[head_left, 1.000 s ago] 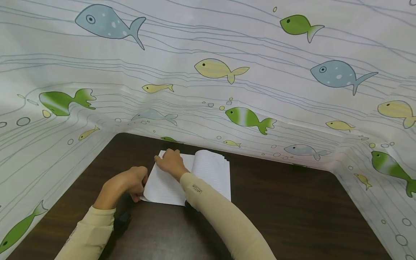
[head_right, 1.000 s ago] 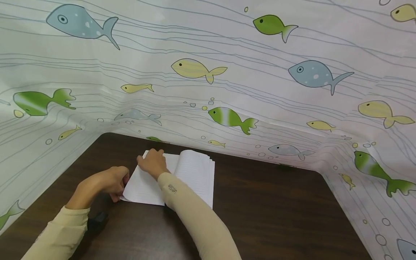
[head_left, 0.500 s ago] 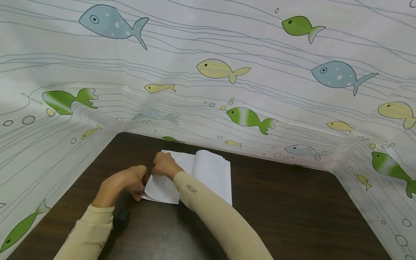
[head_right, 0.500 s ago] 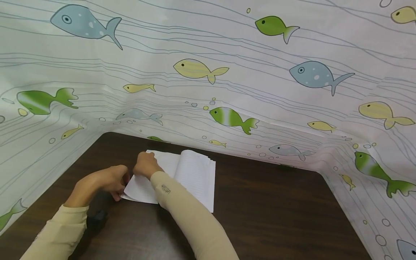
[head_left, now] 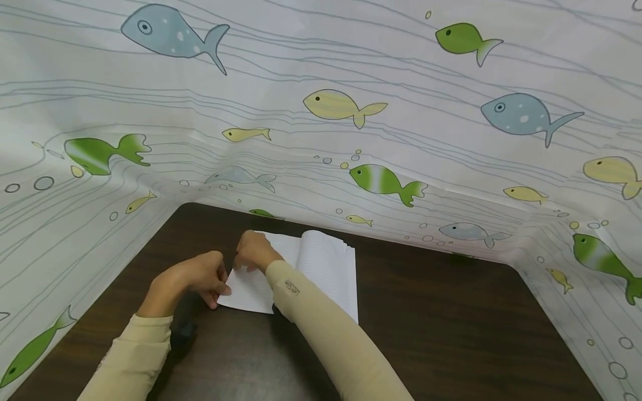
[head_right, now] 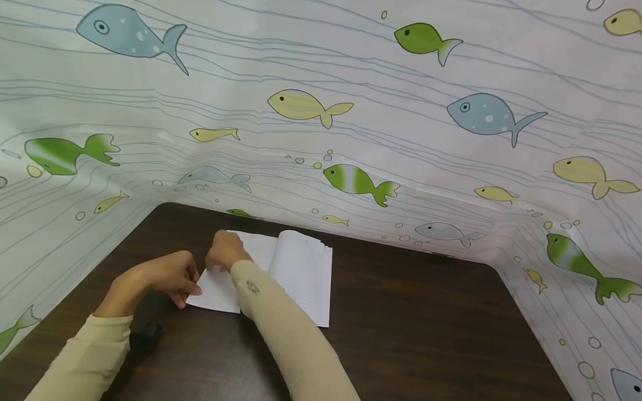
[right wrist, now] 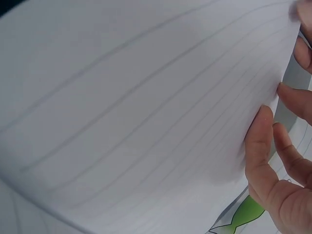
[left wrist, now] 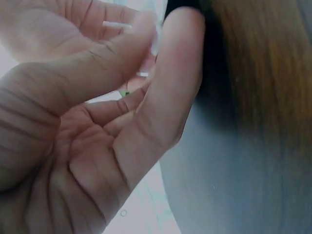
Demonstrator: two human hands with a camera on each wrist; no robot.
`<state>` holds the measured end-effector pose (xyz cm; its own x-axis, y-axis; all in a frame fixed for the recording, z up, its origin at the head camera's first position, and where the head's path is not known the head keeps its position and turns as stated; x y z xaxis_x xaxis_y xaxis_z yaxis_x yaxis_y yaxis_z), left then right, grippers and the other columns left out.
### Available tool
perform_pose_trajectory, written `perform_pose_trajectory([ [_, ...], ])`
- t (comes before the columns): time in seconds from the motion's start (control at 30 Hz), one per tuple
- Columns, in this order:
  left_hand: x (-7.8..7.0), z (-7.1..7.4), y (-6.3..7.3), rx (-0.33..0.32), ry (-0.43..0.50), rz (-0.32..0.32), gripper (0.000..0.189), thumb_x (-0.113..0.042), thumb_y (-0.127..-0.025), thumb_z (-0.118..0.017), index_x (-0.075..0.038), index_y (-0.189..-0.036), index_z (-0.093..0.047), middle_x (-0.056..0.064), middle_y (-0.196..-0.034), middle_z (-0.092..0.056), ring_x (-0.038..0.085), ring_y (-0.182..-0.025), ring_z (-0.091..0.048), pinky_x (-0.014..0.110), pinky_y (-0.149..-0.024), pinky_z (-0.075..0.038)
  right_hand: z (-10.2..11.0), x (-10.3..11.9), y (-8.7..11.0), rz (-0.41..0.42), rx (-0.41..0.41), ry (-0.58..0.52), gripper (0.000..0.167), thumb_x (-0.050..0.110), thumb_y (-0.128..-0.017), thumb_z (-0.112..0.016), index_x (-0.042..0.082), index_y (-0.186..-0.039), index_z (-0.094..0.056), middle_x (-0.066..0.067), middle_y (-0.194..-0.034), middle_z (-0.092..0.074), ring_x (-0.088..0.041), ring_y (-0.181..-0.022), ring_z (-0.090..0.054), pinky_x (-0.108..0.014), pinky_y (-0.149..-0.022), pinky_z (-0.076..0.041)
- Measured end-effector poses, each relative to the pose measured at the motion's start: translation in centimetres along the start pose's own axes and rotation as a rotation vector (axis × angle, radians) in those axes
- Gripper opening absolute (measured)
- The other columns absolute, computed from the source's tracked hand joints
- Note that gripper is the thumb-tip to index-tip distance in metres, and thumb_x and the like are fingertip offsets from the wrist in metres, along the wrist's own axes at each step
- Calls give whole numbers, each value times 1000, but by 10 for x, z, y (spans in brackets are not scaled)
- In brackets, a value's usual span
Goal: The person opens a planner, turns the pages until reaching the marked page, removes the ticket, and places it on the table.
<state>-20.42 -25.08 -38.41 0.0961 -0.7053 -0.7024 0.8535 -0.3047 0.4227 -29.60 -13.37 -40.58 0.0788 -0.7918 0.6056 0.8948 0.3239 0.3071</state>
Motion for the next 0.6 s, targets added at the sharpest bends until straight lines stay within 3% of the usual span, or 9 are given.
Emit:
perform_pose_trajectory([
  [0.13,-4,-2,-2,-30,-66,43,20,4,-94,-78,8,-99,-59,16,-78,-71,17,-58,-75,33,-65,-67,-13,-13,-32,-13,7,5,29,-1,-73,-91,10,-89,-69,-2,-94,-70,-20,-66,-70,-29,-51,-61],
  [0.23,-6,-2,-2,-38,-88,63,21,4,-93,-79,8,-99,-59,16,-79,-71,19,-59,-76,33,-67,-67,-10,-11,-28,-23,10,7,28,1,-75,-91,11,-87,-68,-1,-93,-68,-20,-67,-70,-29,-51,-61],
  [0.47,-8,-3,-4,-53,-88,69,23,5,-92,-80,8,-98,-58,17,-76,-70,19,-58,-75,33,-64,-67,10,11,29,-13,-26,40,26,8,-83,-90,6,-90,-65,-4,-89,-67,-21,-69,-67,-28,-54,-59],
  [0.6,-8,-6,-4,-60,-84,72,23,8,-91,-80,8,-97,-57,18,-76,-68,20,-57,-75,32,-61,-66,7,11,34,20,-40,106,25,14,-83,-89,7,-93,-67,-4,-87,-69,-21,-64,-64,-29,-52,-55],
])
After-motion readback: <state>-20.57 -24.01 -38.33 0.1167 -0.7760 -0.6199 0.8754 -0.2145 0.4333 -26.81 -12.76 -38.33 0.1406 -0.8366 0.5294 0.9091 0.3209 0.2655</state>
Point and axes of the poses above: each hand's wrist, its own y-axis away from the middle knuckle, its own z-axis out of the back of the hand, x = y × z, the point moved 2 cm from there along -y, towards the middle knuckle
